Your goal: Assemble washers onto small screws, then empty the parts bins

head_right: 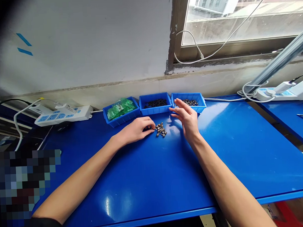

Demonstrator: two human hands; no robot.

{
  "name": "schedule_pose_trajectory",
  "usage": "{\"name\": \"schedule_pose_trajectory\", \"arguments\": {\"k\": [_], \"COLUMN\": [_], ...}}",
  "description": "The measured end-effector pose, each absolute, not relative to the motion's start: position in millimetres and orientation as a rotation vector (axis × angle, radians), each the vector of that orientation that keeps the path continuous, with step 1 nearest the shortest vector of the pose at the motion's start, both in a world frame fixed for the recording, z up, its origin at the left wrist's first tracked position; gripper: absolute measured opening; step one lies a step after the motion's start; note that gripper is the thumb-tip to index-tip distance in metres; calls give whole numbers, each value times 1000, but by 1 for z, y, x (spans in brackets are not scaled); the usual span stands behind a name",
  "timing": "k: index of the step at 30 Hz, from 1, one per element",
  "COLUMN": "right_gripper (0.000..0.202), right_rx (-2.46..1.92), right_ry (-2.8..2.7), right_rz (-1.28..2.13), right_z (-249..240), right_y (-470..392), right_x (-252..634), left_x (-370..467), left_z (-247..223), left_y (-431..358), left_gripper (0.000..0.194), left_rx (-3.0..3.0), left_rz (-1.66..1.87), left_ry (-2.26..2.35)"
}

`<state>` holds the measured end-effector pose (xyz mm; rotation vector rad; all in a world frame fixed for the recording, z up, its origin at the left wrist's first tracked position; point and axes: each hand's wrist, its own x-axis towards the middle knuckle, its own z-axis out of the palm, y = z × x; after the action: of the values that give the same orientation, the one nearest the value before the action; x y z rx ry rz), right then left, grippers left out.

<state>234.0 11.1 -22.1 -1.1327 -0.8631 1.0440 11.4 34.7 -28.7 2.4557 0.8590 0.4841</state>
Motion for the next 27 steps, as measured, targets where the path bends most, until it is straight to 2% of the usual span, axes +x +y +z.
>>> {"name": "schedule_pose_trajectory", "arguments": {"k": [5,14,21,27], "right_gripper": [43,27,34,37], "right_rx": [-1173,-1169,-1157,-1106], "right_ry": [-879,-1070,-1293,-1305], "right_rz": [1054,1171,1262,1379], "right_z": [-23,-21,-20,-20], "right_y": [11,5,3,0], "right_x": [233,227,221,220], "left_x": [12,13,17,17], "left_z": [-28,-21,-12,-11], "left_y": [34,30,26,27], "left_gripper": [12,28,38,39], "left_rx": [2451,2290,2001,1892], "left_rz": [508,707,952,1006], "left_ry": [884,860,803,823]}}
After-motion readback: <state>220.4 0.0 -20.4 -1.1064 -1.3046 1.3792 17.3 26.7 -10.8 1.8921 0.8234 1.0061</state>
